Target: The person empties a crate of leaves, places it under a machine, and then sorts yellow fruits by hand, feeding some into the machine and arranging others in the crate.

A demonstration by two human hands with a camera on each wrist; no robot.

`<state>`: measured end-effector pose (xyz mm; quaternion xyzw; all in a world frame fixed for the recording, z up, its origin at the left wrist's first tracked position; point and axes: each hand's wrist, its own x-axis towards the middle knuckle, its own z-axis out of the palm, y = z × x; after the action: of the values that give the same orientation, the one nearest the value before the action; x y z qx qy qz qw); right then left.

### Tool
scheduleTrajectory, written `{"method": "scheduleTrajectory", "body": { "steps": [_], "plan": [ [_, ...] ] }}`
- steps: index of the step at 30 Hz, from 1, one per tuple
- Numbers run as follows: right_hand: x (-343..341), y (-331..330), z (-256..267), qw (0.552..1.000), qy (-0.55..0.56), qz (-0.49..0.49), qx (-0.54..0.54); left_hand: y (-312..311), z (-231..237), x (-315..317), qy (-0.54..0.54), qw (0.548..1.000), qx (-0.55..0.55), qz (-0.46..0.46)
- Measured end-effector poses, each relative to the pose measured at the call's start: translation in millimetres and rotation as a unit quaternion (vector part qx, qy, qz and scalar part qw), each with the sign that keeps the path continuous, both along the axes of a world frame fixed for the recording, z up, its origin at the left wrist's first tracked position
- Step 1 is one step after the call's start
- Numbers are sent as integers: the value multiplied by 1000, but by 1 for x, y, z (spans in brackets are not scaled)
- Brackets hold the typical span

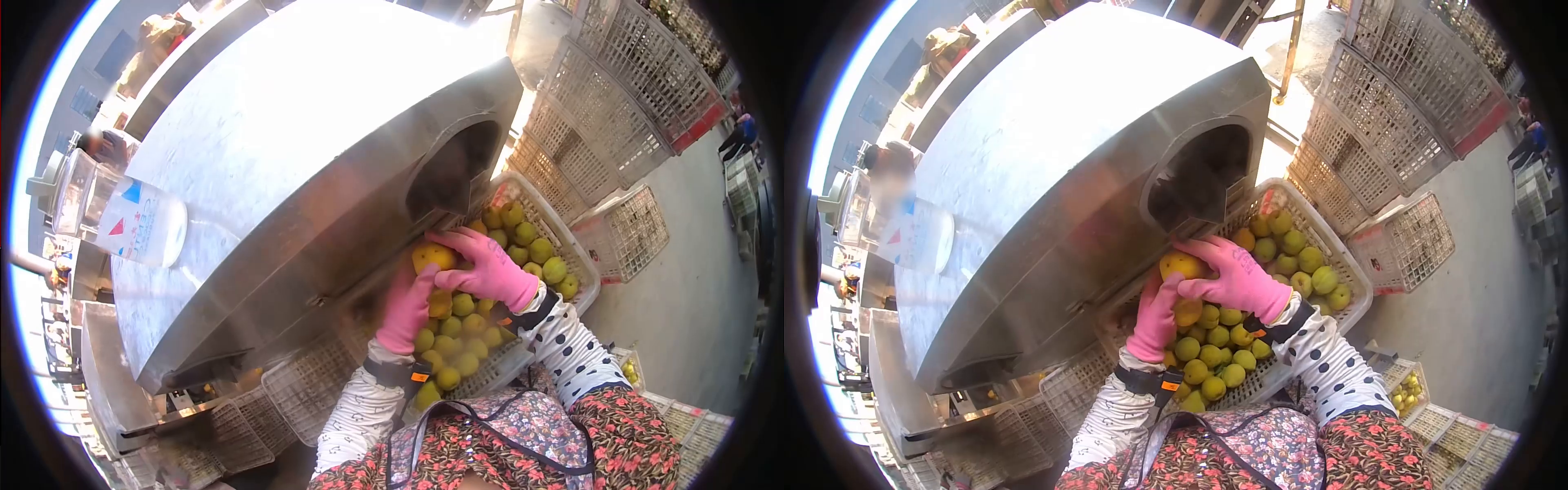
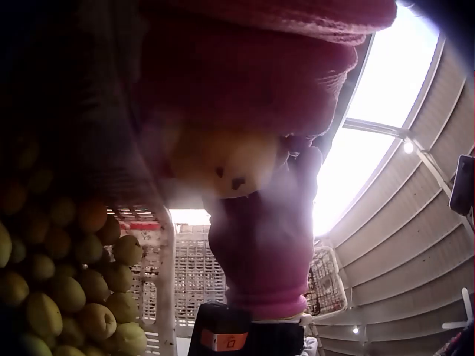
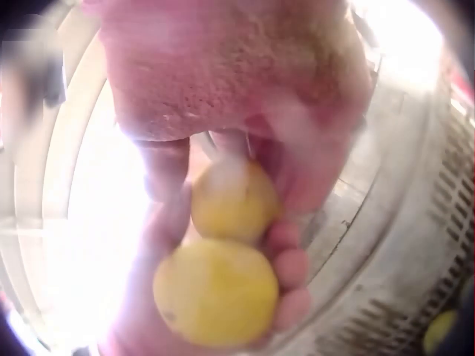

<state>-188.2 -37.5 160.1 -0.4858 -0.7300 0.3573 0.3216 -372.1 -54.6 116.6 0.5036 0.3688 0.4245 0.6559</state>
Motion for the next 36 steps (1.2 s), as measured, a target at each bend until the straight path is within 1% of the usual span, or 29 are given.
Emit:
{"method": "scheduleTrajectory", "body": {
  "steps": [1,2,3,4,5,7,8,10,11,12,14,15,17,18,19,20,22,23,24,25,26,28,29,30,31,32,33,35,36],
  "plan": [
    [0,0,4,999,4,-35,22,3,14,6,-80,994,-79,-5],
    [2,2,5,998,5,-56,14,4,21,8,-157,975,-159,-11],
    [6,8,6,997,6,-78,7,6,22,9,-204,957,-205,-23],
    [8,12,6,995,6,-100,1,8,14,10,-186,973,-128,-41],
    [8,16,6,992,-32,-116,39,9,-2,13,-166,983,-50,-58],
    [-2,20,8,989,-85,-103,64,14,-12,12,-47,989,129,-46],
    [-7,20,7,987,-111,-95,73,15,-16,9,53,973,225,-17],
    [-8,16,5,993,-38,-87,75,17,-4,5,41,983,179,-1],
    [-6,16,5,993,-3,-83,78,17,8,5,-74,996,40,-12],
    [-4,14,8,994,-8,-77,80,16,17,4,-187,977,-101,-21],
    [2,13,16,994,-18,-66,88,18,18,4,-217,963,-157,33],
    [5,16,11,985,-56,-118,112,20,18,4,-233,953,-184,58],
    [12,33,2,963,-122,-216,104,18,1,2,-189,967,-165,50],
    [16,45,-6,947,-152,-265,98,14,-13,2,-123,984,-115,55],
    [15,64,-20,937,-204,-265,95,11,-26,1,-56,994,-67,63],
    [4,87,-31,924,-253,-264,108,7,-43,2,54,996,22,74],
    [-19,119,-42,891,-349,-260,129,0,-59,8,-34,997,34,64],
    [-14,119,-38,906,-282,-257,182,3,-65,9,-228,972,-40,47],
    [-6,113,-23,914,-215,-251,234,3,-70,11,-294,951,-82,53],
    [-1,102,-10,932,-164,-232,227,3,-75,13,-358,924,-123,62],
    [4,90,3,946,-113,-212,218,9,-78,17,-303,940,-124,94],
    [-6,32,10,986,-40,-142,80,10,-66,14,-163,978,-66,114],
    [-11,18,-4,992,-41,-93,80,7,-39,15,-78,992,-4,96],
    [-15,6,-20,995,-44,-46,80,9,-29,17,-106,992,-4,73],
    [-23,-3,-23,995,-27,-83,51,10,-19,20,-134,990,-6,50],
    [-20,-2,-20,988,-46,-119,85,15,-15,24,-271,960,-67,22],
    [-17,1,-16,979,-63,-152,119,18,-13,26,-400,908,-126,-5],
    [-5,20,-12,946,-123,-236,186,11,-26,28,-368,912,-173,55],
    [-1,40,-9,937,-198,-241,157,4,-38,29,-350,912,-199,84]
  ]
}}
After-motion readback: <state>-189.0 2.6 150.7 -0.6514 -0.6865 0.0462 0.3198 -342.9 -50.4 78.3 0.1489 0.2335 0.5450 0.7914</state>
